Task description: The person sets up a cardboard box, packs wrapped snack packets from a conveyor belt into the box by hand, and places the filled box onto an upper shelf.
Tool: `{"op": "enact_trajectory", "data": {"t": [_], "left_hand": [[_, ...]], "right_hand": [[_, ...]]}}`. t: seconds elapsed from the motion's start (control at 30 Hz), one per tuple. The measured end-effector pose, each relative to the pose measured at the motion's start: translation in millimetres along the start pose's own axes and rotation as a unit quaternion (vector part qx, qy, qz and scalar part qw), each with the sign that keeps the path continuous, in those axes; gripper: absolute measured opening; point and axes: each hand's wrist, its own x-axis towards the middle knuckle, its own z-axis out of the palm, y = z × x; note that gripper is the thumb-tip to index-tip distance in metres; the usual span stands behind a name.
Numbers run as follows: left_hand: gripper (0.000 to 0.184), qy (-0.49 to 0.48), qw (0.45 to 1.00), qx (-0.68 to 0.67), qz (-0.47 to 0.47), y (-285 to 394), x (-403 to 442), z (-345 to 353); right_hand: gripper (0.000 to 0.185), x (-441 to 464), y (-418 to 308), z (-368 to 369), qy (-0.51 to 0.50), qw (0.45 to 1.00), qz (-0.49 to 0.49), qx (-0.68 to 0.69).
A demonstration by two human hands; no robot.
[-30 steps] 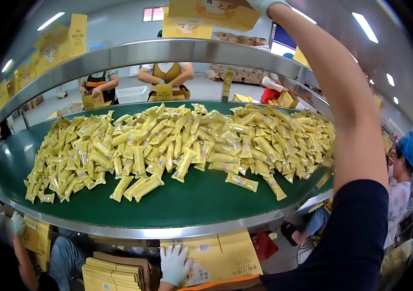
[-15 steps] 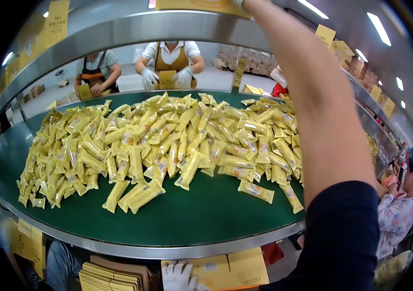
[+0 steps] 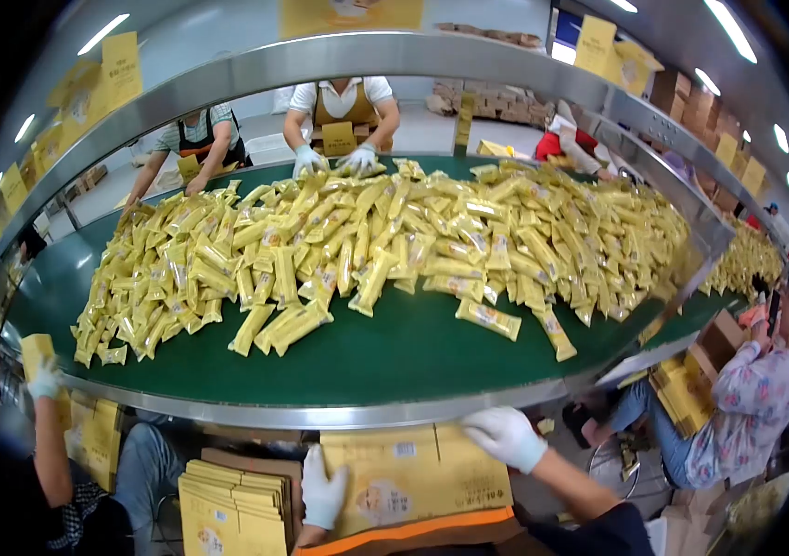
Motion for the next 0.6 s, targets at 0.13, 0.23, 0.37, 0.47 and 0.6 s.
{"op": "enact_trajectory", "data": {"t": [0.13, 0.23, 0.37, 0.47, 0.6], "left_hand": [[0.065, -0.088, 0.988, -0.105, -0.073, -4.0, -4.0, -19.7], [0.059, -0.116, 0.926, -0.317, -0.167, 8.7, 3.7, -29.7], [0.061, -0.093, 0.909, -0.391, -0.113, 49.2, -4.8, -59.4], [0.062, -0.005, 0.899, -0.436, -0.035, 75.8, -4.7, -82.8], [0.065, -0.158, 0.857, -0.488, 0.048, 120.6, 12.9, -131.7]], "right_hand": [[0.042, -139.7, 30.8, 101.7, 0.236, 0.884, 0.4, 0.055], [0.067, -155.3, 32.3, 121.5, 0.075, 0.842, 0.406, 0.347], [0.072, -154.6, 25.0, 112.5, 0.113, 0.823, 0.317, 0.458], [0.082, -138.3, -12.6, 49.0, 0.174, 0.827, 0.21, 0.491], [0.09, -78.8, -53.1, -59.7, 0.409, 0.908, 0.037, -0.084]]}}
